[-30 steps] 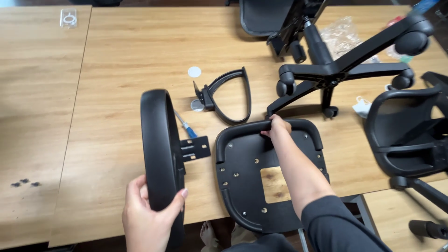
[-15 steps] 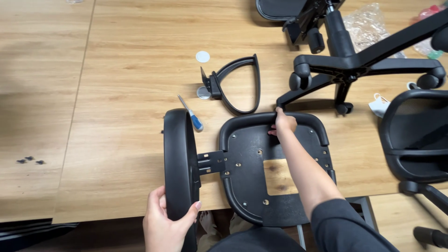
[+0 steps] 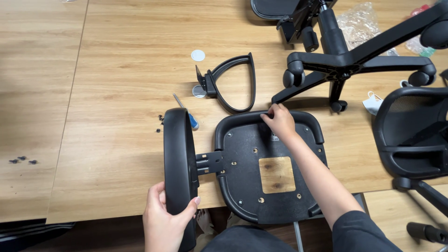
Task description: The person attaches armrests to an office chair seat. They pick up screws from the table, hold an armrest bracket against the underside of the seat, and drive the screws in with a screwdriver, working on one armrest and then the other while other chair parts sit on the table.
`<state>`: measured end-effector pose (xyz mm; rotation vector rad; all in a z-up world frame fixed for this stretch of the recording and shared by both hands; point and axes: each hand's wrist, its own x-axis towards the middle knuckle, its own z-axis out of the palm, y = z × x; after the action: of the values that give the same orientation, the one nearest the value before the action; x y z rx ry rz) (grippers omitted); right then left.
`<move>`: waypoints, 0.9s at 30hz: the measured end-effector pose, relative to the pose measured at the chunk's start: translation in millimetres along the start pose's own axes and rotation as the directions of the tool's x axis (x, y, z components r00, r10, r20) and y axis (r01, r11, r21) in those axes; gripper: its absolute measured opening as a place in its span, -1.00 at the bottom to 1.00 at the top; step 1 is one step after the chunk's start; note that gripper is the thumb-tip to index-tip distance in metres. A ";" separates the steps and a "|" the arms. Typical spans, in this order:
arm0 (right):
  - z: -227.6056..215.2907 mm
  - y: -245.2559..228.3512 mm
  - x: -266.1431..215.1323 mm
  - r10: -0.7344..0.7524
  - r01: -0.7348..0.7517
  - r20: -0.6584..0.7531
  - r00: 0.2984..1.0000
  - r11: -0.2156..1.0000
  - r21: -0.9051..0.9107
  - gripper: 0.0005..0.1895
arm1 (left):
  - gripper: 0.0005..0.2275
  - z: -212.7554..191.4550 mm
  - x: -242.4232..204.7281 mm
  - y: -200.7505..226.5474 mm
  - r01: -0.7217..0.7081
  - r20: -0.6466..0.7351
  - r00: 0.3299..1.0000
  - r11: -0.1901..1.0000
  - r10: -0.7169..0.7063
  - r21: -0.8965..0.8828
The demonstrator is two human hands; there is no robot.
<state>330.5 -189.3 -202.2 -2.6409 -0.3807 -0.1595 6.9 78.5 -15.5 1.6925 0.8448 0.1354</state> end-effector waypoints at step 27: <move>-15.0 -76.6 22.2 -0.441 0.478 0.512 0.738 0.876 0.065 -0.26 | -0.59 -12.5 13.6 43.2 0.332 0.142 0.943 0.799 -0.302 -0.501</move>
<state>328.6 -125.5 -152.1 -2.5679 -1.2356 0.4029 30.3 94.0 22.1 1.0234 0.9391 0.0761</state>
